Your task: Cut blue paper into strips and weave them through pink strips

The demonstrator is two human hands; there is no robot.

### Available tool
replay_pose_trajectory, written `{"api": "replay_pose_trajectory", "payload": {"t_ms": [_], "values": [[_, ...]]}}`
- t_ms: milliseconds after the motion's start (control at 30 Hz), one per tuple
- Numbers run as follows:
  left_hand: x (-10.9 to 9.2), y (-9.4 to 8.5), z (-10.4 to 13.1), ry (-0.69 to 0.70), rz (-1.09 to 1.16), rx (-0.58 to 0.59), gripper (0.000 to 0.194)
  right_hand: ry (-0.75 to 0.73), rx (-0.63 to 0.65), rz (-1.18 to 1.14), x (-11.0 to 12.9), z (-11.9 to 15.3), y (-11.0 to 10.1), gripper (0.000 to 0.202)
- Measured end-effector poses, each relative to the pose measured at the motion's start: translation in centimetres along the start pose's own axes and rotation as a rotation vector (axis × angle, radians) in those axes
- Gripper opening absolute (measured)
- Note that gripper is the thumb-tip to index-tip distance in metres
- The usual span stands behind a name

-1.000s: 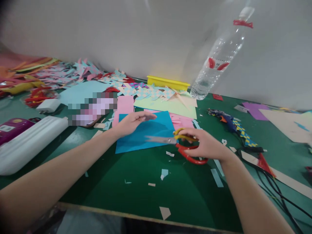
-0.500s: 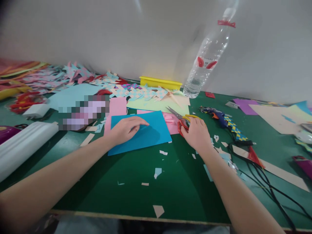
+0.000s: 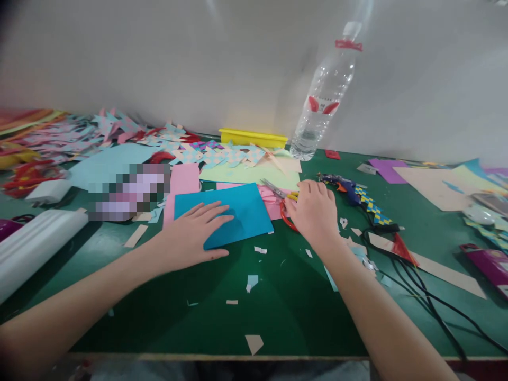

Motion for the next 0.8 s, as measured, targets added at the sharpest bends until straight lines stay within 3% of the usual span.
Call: {"api": "replay_pose_trajectory", "payload": {"t_ms": [200, 333, 433, 500, 633, 800], "values": [[-0.5, 0.4, 0.2, 0.031, -0.04, -0.019, 0.058, -0.04, -0.259, -0.401, 3.0, -2.3, -2.7, 0.02], [-0.4, 0.5, 0.4, 0.112, -0.088, -0.074, 0.044, -0.059, -0.393, -0.402, 4.8, -1.7, -0.8, 0.016], [-0.3, 0.4, 0.7, 0.18, -0.115, -0.123, 0.033, -0.153, -0.33, -0.398, 5.3, -0.9, 1.4, 0.014], [-0.2, 0.2, 0.8, 0.187, -0.146, -0.149, 0.03, -0.106, -0.345, -0.468, 4.9, -0.6, 2.0, 0.013], [0.6, 0.0, 0.8, 0.048, -0.127, -0.24, 0.03, 0.019, -0.411, -0.614, 4.1, -0.5, 1.9, 0.011], [1.4, -0.3, 0.7, -0.16, 0.064, -0.319, 0.027, 0.03, -0.416, -0.668, 3.9, -0.4, 1.8, 0.012]]}}
Point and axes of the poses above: each hand's wrist, its own z-axis away from the middle knuckle, its own y-axis out of the palm, x = y × z, the point moved 2 cm from there along -z, towards the middle knuckle, and after that the axes turned 2 degrees about z, right-handed, at the moved point
